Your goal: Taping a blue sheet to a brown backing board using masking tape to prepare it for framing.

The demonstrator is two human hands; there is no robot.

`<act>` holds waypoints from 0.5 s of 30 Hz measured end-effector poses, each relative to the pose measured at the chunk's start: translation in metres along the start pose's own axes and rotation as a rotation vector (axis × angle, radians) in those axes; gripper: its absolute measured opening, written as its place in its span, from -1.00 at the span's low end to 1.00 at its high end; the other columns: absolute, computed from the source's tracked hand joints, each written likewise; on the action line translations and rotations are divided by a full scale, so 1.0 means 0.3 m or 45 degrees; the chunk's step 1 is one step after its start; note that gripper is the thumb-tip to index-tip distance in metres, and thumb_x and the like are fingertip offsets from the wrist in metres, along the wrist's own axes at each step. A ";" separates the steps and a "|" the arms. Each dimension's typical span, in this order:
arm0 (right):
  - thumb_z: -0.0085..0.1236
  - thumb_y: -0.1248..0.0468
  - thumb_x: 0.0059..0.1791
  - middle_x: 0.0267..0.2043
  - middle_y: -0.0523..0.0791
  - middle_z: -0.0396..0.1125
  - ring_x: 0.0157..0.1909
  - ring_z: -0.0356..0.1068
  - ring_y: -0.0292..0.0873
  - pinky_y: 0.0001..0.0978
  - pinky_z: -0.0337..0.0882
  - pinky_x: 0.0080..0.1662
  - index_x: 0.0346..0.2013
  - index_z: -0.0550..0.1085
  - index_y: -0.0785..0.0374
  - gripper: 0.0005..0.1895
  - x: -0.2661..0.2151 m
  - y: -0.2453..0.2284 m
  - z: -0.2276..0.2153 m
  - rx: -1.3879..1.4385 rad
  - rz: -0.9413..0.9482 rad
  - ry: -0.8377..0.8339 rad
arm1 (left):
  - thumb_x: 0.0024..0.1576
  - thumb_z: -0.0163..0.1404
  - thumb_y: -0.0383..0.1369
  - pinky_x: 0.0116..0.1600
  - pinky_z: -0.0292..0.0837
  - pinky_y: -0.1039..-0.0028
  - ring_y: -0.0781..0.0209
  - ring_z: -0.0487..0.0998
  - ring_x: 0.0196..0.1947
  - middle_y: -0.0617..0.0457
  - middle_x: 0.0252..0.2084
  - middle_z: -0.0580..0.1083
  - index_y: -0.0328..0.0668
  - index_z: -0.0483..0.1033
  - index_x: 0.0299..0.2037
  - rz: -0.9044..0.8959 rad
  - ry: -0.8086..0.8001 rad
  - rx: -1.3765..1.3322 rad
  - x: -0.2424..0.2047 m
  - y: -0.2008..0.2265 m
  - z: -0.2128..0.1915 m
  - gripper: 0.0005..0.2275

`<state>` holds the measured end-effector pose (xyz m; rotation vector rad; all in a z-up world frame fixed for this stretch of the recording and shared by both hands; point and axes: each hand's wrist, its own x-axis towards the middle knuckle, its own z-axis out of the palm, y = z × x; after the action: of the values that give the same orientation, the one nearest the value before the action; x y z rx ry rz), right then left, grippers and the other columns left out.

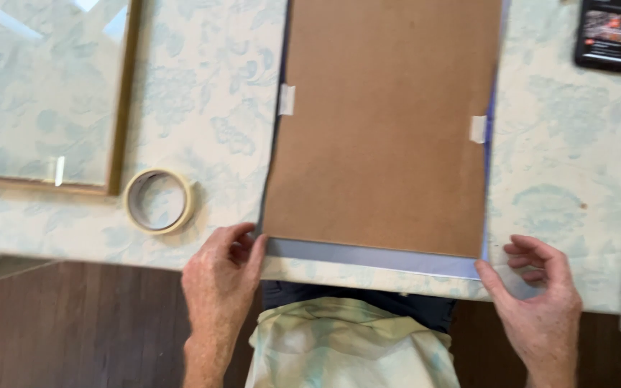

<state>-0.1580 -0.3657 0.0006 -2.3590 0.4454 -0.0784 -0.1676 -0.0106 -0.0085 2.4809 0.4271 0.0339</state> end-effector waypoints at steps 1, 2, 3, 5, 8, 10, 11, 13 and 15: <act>0.41 0.33 -0.12 -0.01 -0.07 0.43 -0.06 0.35 -0.21 -0.39 0.33 0.07 0.14 0.42 0.29 -0.44 0.008 0.029 0.014 0.030 -0.050 0.007 | 0.11 0.17 -0.21 -0.26 0.48 0.39 0.32 0.61 -0.42 0.26 -0.36 0.61 0.10 0.64 -0.15 -0.068 0.026 0.050 0.003 -0.016 0.005 -0.84; 0.44 0.31 -0.15 -0.02 -0.08 0.43 -0.07 0.37 -0.21 -0.40 0.34 0.08 0.14 0.42 0.27 -0.40 0.006 0.071 0.002 0.037 -0.085 0.030 | 0.09 0.16 -0.20 -0.20 0.46 0.37 0.29 0.65 -0.36 0.26 -0.34 0.64 0.18 0.65 -0.15 -0.125 0.028 0.084 0.003 -0.021 0.031 -0.84; 0.44 0.31 -0.15 -0.02 -0.08 0.43 -0.07 0.37 -0.21 -0.40 0.34 0.08 0.14 0.42 0.27 -0.40 0.009 0.070 -0.009 0.001 -0.064 0.066 | 0.09 0.16 -0.20 -0.20 0.46 0.37 0.29 0.65 -0.36 0.26 -0.34 0.64 0.18 0.65 -0.15 -0.098 -0.006 0.052 -0.001 -0.007 0.041 -0.84; 0.45 0.30 -0.18 -0.03 -0.07 0.38 -0.02 0.37 -0.21 -0.41 0.39 0.14 0.09 0.44 0.29 -0.42 0.023 0.055 0.009 0.093 -0.099 0.054 | 0.12 0.20 -0.35 -0.16 0.46 0.56 0.43 0.59 -0.47 0.25 -0.37 0.63 0.02 0.68 -0.17 -0.096 0.051 -0.098 0.002 0.000 0.025 -0.89; 0.51 0.25 -0.23 0.00 -0.05 0.35 -0.01 0.35 -0.13 -0.29 0.35 0.13 0.07 0.42 0.25 -0.36 0.048 0.045 0.027 -0.008 -0.215 0.086 | 0.12 0.24 -0.35 -0.11 0.56 0.55 0.38 0.62 -0.46 0.17 -0.36 0.64 -0.04 0.70 -0.14 -0.094 0.017 -0.058 0.000 0.019 0.014 -0.87; 0.50 0.18 -0.22 0.02 -0.13 0.34 0.02 0.33 -0.14 -0.19 0.23 0.18 0.05 0.42 0.18 -0.38 0.045 0.051 0.039 -0.085 -0.195 0.096 | 0.15 0.22 -0.33 -0.12 0.51 0.55 0.39 0.59 -0.46 0.18 -0.36 0.62 -0.02 0.70 -0.13 -0.087 0.026 -0.071 -0.005 0.002 0.026 -0.87; 0.48 0.10 -0.21 0.04 -0.20 0.33 0.06 0.31 -0.14 -0.09 0.11 0.23 0.04 0.43 0.12 -0.40 0.044 0.051 0.049 -0.157 -0.188 0.090 | 0.17 0.20 -0.32 -0.13 0.46 0.56 0.40 0.56 -0.46 0.19 -0.37 0.60 0.00 0.69 -0.11 -0.097 0.049 -0.079 -0.008 -0.009 0.029 -0.87; 0.48 0.09 -0.21 0.04 -0.21 0.32 0.06 0.30 -0.15 -0.09 0.09 0.24 0.04 0.43 0.10 -0.40 0.048 0.054 0.046 -0.157 -0.174 0.082 | 0.17 0.21 -0.33 -0.13 0.46 0.55 0.40 0.56 -0.46 0.18 -0.37 0.60 -0.03 0.69 -0.11 -0.059 0.065 -0.088 -0.006 -0.004 0.033 -0.88; 0.47 0.09 -0.21 0.03 -0.23 0.32 0.06 0.28 -0.16 -0.08 0.08 0.24 0.04 0.43 0.08 -0.41 0.046 0.055 0.048 -0.154 -0.161 0.068 | 0.18 0.21 -0.35 -0.13 0.47 0.55 0.40 0.55 -0.46 0.18 -0.36 0.59 -0.07 0.69 -0.11 -0.025 0.083 -0.092 -0.010 -0.007 0.032 -0.88</act>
<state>-0.1474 -0.3722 -0.0222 -2.5075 0.3341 -0.1784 -0.1698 -0.0153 -0.0172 2.4098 0.4701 0.1204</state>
